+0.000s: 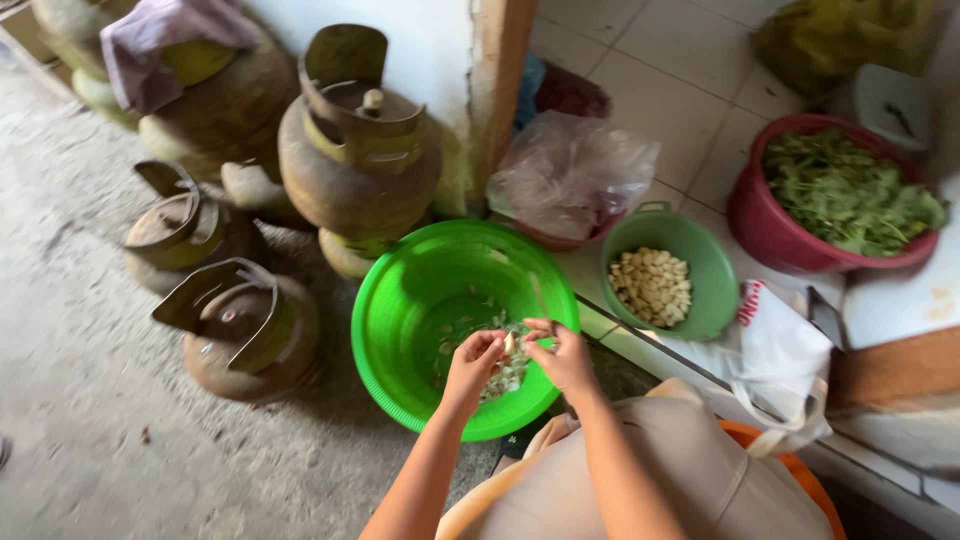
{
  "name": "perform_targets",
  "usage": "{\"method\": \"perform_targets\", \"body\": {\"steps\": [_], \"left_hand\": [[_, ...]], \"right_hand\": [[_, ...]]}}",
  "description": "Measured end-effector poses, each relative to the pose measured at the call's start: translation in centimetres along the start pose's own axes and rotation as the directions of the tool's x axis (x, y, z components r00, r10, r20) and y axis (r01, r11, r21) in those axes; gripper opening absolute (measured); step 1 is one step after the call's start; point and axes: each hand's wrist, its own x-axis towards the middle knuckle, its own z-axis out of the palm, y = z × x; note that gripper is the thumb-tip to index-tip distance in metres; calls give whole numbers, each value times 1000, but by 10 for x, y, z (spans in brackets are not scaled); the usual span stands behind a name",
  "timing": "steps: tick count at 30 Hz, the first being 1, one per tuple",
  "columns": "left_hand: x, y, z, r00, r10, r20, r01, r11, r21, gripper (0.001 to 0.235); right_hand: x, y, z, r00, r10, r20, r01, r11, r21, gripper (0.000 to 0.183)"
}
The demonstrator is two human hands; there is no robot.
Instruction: The person sits on the floor and uses a knife to peel small white root vegetables over a green colander. They remove the outer skin and place the peeled pieces into a separate bowl while discarding the peels into the colander.
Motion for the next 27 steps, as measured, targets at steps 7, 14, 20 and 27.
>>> {"method": "perform_targets", "body": {"steps": [7,14,20,27], "left_hand": [[7,-20,0,1000,4,1,-4,1000,16,20],[10,-3,-9,991,-72,109,101,953,-285,40],[13,1,-12,986,-24,168,76,947,-312,52],[8,-3,-6,993,-29,118,53,977,-206,36]], "right_hand": [[-13,-25,8,990,12,141,-36,985,168,22],[7,-16,-5,917,206,-343,-31,891,452,12],[30,-20,-66,680,175,-712,322,801,504,49],[21,-23,-43,912,246,-328,-16,820,572,37]]}}
